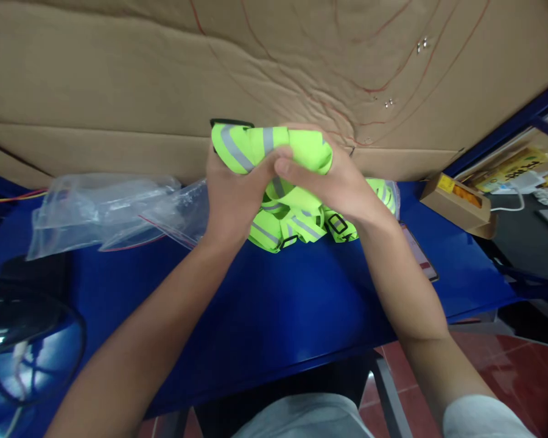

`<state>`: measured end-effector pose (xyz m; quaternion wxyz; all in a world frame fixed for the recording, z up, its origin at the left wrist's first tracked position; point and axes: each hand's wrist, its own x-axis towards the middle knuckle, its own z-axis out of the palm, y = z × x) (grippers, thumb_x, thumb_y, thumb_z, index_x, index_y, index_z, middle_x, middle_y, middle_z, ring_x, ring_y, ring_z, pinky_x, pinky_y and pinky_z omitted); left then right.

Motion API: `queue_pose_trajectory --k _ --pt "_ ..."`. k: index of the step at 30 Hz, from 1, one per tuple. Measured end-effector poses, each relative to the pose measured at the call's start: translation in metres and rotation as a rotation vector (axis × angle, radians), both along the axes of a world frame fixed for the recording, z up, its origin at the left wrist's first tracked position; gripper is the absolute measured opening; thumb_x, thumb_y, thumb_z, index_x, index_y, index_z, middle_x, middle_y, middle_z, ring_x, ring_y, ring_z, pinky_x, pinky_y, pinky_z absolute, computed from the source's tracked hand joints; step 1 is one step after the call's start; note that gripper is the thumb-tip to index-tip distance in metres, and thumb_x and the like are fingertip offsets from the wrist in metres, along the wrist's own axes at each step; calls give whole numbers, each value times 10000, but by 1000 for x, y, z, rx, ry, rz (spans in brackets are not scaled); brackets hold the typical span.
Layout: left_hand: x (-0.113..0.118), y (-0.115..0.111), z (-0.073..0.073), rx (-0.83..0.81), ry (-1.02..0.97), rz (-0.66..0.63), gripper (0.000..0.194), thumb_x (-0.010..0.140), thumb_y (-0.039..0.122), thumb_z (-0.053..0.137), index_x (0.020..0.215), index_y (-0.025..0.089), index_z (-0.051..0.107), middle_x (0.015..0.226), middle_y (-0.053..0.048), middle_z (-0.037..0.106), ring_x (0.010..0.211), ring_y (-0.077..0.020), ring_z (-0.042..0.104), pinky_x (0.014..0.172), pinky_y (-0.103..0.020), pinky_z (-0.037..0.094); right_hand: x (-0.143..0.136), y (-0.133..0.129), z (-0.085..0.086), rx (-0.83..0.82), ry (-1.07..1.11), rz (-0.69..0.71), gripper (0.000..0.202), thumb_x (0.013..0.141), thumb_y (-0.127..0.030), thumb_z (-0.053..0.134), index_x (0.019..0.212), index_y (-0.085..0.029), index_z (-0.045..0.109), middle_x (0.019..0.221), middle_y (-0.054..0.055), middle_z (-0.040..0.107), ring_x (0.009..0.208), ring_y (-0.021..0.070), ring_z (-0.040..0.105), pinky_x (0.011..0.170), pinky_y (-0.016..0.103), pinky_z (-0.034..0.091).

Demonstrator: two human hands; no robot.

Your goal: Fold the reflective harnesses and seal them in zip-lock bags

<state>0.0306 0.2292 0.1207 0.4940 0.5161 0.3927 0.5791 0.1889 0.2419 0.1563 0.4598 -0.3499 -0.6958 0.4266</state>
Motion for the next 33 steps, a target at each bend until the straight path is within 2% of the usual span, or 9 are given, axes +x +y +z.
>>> queue_pose_trajectory --k 3,8,10,14,18,22,28,30,33 --pt "7 -3 -2 112 -55 216 383 876 528 799 1095 221 735 1230 -31 785 1235 -245 700 1077 -379 541 -1 3 -6 93 -104 -84 353 782 -543 854 940 -282 675 1069 25 784 1035 247 727 908 368 609" --pt "0 -4 -1 -91 -35 12 549 839 640 793 1211 241 733 1238 -64 774 1281 -338 685 1013 -429 593 13 5 -3 76 -107 -89 345 771 -520 882 936 -260 725 1007 2 778 973 220 719 864 341 595" --pt "-11 -7 1 -117 9 -21 698 776 590 871 1364 294 639 1371 -53 711 1339 -329 641 1029 -396 584 19 2 0 22 -68 -42 330 797 -492 864 979 -241 751 1017 -1 781 940 198 723 850 324 596" --pt "-37 -25 -1 175 276 158 1179 642 353 1004 1610 400 332 1688 -41 410 1399 -279 567 1103 -349 522 22 -5 5 -109 -183 134 345 791 -472 859 977 -201 758 965 11 786 864 188 710 772 317 589" --pt "-47 -49 -19 162 510 -86 813 781 497 869 1478 222 553 1493 -108 630 1363 -334 593 1150 -473 494 10 -13 2 -155 -405 259 438 770 -488 869 1035 -181 705 975 13 755 876 182 680 726 287 541" --pt "-45 -68 -51 -12 496 -18 693 810 556 806 1375 196 628 1343 -104 713 1265 -329 654 1109 -457 516 1 -21 -22 -165 -553 143 703 696 -589 912 1185 -209 579 1073 28 715 999 229 672 814 341 548" --pt "-49 -78 -83 -259 193 -57 643 849 581 767 1315 163 620 1186 -100 757 993 -259 734 804 -327 595 16 -49 -77 -110 -225 206 583 965 -562 702 1414 -233 528 1486 113 587 1394 236 568 1160 411 496" --pt "-52 -79 -88 -279 165 -42 718 841 574 785 1392 164 577 1294 -120 731 1074 -272 729 848 -332 603 20 -62 -92 41 -195 175 643 950 -477 765 1490 -246 504 1525 121 569 1413 241 563 1172 413 494" --pt "-56 -83 -90 -186 237 -66 854 892 528 766 1607 237 401 1619 -126 526 1414 -303 581 1102 -389 546 22 -76 -108 193 -186 105 453 994 -379 733 1409 -235 621 1416 124 629 1357 236 611 1131 392 531"
